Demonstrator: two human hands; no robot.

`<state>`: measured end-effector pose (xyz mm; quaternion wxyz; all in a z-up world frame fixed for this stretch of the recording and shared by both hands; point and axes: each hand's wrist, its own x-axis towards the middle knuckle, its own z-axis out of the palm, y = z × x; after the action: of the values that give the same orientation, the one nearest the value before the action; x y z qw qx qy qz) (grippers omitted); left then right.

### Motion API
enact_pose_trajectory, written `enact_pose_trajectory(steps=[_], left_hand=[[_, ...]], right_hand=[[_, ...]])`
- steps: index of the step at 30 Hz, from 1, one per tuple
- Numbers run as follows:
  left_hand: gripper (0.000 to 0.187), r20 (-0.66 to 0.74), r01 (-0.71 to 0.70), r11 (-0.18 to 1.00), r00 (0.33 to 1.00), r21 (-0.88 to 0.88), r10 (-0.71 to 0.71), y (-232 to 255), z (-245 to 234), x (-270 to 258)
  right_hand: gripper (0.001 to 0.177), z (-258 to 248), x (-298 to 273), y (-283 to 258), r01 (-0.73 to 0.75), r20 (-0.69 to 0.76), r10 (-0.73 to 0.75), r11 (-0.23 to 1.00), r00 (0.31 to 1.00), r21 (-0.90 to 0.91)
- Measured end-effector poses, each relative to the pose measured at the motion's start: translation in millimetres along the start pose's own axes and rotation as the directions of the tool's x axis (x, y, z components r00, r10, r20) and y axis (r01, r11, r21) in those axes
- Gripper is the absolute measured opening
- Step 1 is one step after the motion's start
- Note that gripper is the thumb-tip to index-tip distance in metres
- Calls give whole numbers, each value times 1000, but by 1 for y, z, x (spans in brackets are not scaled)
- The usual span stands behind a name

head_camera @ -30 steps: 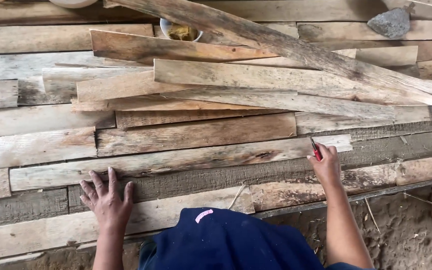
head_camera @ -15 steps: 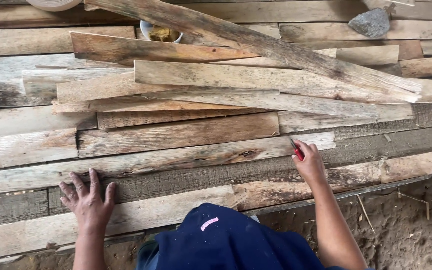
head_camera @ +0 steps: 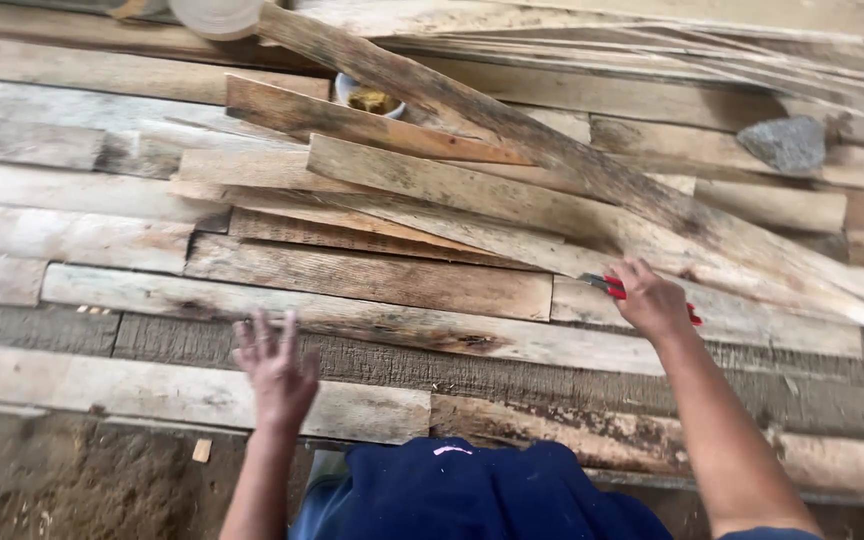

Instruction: The person uses a red utility knife to scrape the surface of wooden planks laid on a workbench. They repeatedly move the knife along the grain to remove loose material and then reposition the planks to continue scraping different sections.

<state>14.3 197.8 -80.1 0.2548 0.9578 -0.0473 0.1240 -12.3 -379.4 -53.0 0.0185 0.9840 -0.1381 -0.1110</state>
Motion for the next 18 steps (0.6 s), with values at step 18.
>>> enact_pose_trajectory(steps=[18], left_hand=[[66, 544, 511, 542, 831, -667, -115, 209, 39, 2]], right_hand=[[50, -167, -38, 75, -103, 180, 32, 910, 983, 401]])
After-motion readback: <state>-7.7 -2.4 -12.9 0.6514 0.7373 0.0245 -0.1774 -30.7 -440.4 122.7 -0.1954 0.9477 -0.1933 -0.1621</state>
